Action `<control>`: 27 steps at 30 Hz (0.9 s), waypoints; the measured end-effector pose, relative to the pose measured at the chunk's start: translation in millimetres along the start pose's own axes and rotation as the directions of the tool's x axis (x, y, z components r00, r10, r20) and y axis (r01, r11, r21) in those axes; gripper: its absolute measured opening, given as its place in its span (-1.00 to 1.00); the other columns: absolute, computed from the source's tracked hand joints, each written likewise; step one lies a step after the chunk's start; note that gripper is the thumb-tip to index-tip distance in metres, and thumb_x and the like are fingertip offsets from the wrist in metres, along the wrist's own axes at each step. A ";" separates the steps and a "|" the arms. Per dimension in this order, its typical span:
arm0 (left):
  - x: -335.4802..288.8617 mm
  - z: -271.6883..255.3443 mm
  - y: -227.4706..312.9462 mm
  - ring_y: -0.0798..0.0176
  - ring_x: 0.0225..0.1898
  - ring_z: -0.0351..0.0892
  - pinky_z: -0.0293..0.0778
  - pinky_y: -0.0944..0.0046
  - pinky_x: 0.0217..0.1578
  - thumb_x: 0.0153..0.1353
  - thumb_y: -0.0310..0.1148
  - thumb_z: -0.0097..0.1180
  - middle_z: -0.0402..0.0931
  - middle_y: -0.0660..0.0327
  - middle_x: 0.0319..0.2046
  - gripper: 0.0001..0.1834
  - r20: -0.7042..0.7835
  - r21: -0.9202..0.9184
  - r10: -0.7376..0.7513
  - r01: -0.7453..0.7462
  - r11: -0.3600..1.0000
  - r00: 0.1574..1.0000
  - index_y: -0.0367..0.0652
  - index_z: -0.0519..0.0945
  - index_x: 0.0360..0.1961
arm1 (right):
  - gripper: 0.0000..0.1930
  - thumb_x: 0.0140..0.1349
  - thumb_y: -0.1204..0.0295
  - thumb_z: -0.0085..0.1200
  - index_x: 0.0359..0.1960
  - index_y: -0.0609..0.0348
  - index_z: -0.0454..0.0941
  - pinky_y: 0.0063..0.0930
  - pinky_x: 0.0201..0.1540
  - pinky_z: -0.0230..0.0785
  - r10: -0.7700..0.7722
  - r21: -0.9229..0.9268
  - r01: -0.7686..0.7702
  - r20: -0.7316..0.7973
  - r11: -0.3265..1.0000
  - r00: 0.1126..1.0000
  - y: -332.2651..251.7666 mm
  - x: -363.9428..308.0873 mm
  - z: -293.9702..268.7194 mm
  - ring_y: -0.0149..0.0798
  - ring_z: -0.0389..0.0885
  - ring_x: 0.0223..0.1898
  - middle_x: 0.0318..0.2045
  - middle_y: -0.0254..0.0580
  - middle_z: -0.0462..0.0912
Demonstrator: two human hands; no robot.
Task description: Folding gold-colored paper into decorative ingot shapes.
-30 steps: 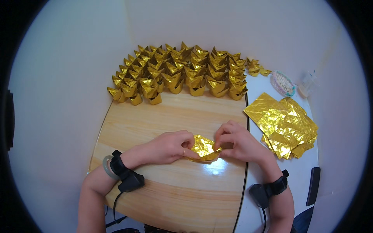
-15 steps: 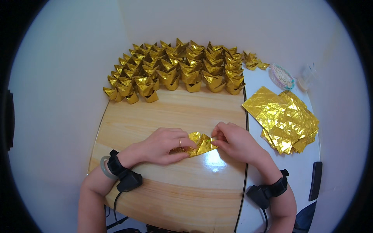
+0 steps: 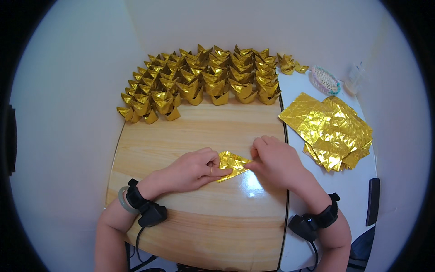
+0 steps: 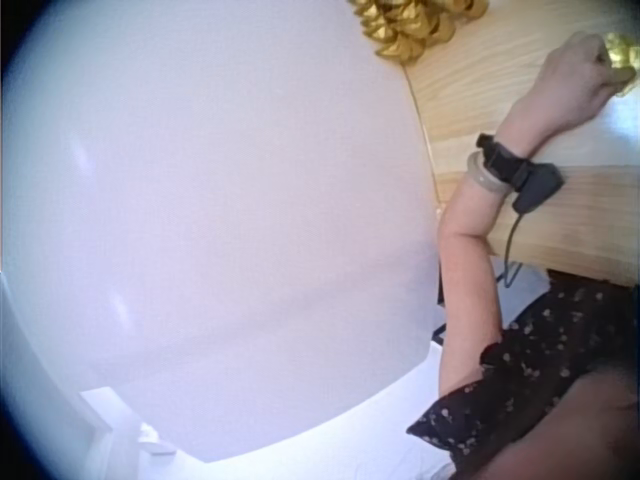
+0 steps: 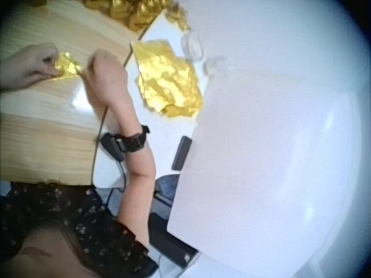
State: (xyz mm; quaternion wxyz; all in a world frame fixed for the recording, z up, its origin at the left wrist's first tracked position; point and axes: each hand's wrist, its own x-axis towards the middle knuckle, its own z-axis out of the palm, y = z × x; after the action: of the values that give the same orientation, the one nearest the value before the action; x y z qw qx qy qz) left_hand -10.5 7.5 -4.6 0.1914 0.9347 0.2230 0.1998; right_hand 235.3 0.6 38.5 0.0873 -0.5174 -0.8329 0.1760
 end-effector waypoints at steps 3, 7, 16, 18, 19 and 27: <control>0.5 -3.2 0.7 0.19 -0.33 0.37 0.37 0.25 -0.36 0.11 -0.48 0.14 0.32 0.25 -0.37 -0.53 0.033 -0.021 -0.036 0.037 0.999 0.999 0.29 0.58 0.04 | -0.73 0.06 0.27 0.24 -0.36 0.12 0.44 -0.22 -0.25 0.38 0.113 0.002 -0.113 0.034 0.994 0.993 4.8 -1.7 -4.0 -0.04 0.52 -0.24 -0.37 -0.13 0.50; 1.9 -5.1 1.1 0.13 -0.24 0.39 0.39 0.23 -0.19 0.09 -0.39 0.20 0.37 0.19 -0.24 -0.55 -0.088 0.060 0.011 -0.005 0.998 0.996 0.16 0.55 0.06 | -0.73 0.04 0.28 0.27 -0.36 0.13 0.47 -0.22 -0.24 0.41 -0.064 0.076 0.073 -0.113 0.994 0.992 2.0 -3.7 7.5 -0.05 0.54 -0.24 -0.35 -0.14 0.50; 4.2 -10.1 -2.3 0.11 -0.14 0.42 0.37 0.20 -0.10 -0.07 -0.19 0.39 0.41 0.19 -0.20 -0.46 -0.050 -0.058 -0.335 0.332 0.941 0.941 -0.09 0.52 -0.04 | -0.66 0.01 0.26 0.29 -0.28 0.15 0.46 -0.22 -0.25 0.41 0.140 0.099 -0.146 0.067 0.984 0.988 -11.9 -2.5 -5.8 -0.04 0.58 -0.24 -0.35 -0.12 0.58; 5.3 -12.8 -2.0 0.12 -0.14 0.42 0.37 0.22 -0.10 -0.08 -0.20 0.40 0.41 0.21 -0.23 -0.47 -0.024 -0.091 -0.356 0.352 0.931 0.934 -0.08 0.53 -0.06 | -0.68 0.01 0.27 0.30 -0.30 0.15 0.48 -0.22 -0.26 0.41 0.197 0.121 -0.215 0.141 0.969 0.970 -13.8 0.5 -10.6 -0.05 0.58 -0.26 -0.38 -0.12 0.59; 5.5 -14.2 -1.7 0.14 -0.15 0.41 0.36 0.23 -0.10 -0.09 -0.20 0.41 0.42 0.22 -0.26 -0.48 0.004 -0.124 -0.376 0.374 0.919 0.927 -0.08 0.54 -0.09 | -0.70 0.00 0.29 0.30 -0.33 0.16 0.50 -0.24 -0.28 0.40 0.177 0.172 -0.204 0.163 0.964 0.971 -11.9 1.9 -10.9 -0.07 0.58 -0.30 -0.42 -0.14 0.59; 2.4 -10.6 -6.7 0.17 -0.17 0.39 0.35 0.24 -0.11 -0.05 -0.34 0.37 0.44 0.27 -0.33 -0.71 -0.140 -0.229 -0.361 0.324 0.918 0.922 -0.11 0.57 -0.29 | -0.82 -0.01 0.41 0.28 -0.40 0.19 0.57 -0.35 -0.30 0.41 0.017 0.329 -0.014 -0.007 0.944 1.000 13.1 5.4 1.4 -0.16 0.58 -0.38 -0.46 -0.18 0.60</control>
State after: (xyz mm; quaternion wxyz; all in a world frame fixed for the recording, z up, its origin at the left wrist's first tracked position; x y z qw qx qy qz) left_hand -15.7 17.0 2.1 0.2961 0.8349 0.3786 0.2681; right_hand 243.3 10.4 31.9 0.1750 -0.5028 -0.7875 0.3106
